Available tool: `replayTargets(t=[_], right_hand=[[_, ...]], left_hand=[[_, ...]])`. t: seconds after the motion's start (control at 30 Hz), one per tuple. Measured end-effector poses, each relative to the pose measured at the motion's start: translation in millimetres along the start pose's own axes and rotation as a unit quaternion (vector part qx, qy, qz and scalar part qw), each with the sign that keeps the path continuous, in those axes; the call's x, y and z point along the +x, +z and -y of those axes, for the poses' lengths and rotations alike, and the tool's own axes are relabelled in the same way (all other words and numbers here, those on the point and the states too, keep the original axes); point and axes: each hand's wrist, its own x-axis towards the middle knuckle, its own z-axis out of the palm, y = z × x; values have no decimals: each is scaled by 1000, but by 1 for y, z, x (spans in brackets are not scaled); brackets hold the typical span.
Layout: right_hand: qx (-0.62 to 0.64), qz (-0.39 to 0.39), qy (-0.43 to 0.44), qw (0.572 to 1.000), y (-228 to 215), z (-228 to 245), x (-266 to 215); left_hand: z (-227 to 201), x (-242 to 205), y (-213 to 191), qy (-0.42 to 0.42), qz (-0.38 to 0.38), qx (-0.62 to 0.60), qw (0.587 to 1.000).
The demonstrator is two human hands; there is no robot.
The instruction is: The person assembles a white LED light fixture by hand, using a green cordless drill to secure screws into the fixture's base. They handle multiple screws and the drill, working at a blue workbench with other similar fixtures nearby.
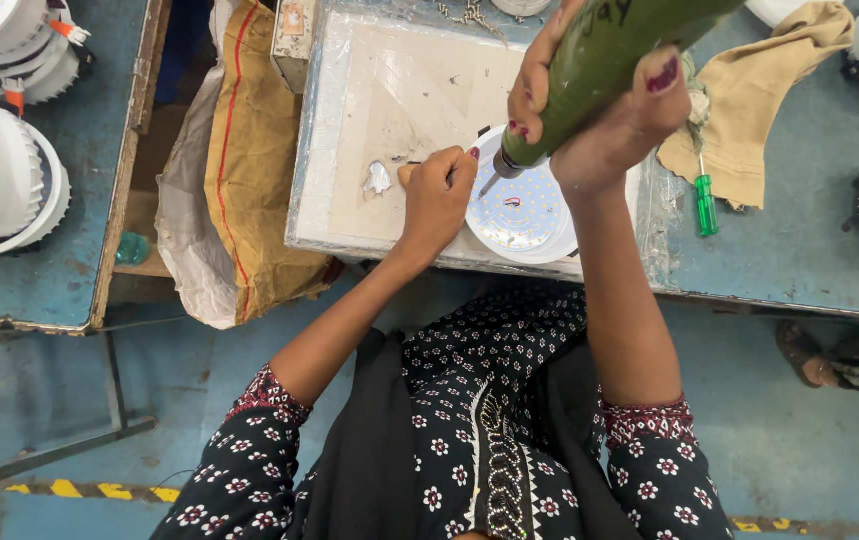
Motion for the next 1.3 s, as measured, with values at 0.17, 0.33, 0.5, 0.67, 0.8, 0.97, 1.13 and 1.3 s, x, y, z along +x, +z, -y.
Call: replayTargets(t=[0.17, 0.33, 0.5, 0.67, 0.8, 0.97, 1.13, 1.3], right_hand=[[32, 5, 17, 999, -5, -5, -5], [10, 10, 8, 1000, -3, -7, -4], [7, 13, 1, 1000, 0, -4, -2], [-14, 14, 11, 1000, -1, -6, -3], [2, 20, 16, 1000, -3, -10, -4], [-4, 31, 8, 999, -6, -11, -2], [-29, 7, 6, 1000, -6, -10, -2], [15, -15, 6, 1000, -16, 1, -1]], left_hand=[[1, 0, 3, 14, -12, 19, 1000], [0, 0, 4, 15, -13, 19, 1000], [1, 2, 3, 2, 5, 0, 1000], [5, 5, 4, 2, 14, 6, 1000], [5, 4, 4, 2, 11, 10, 1000], [4, 4, 4, 8, 13, 12, 1000], [7, 4, 2, 7, 19, 12, 1000], [9, 4, -1, 17, 28, 0, 999]])
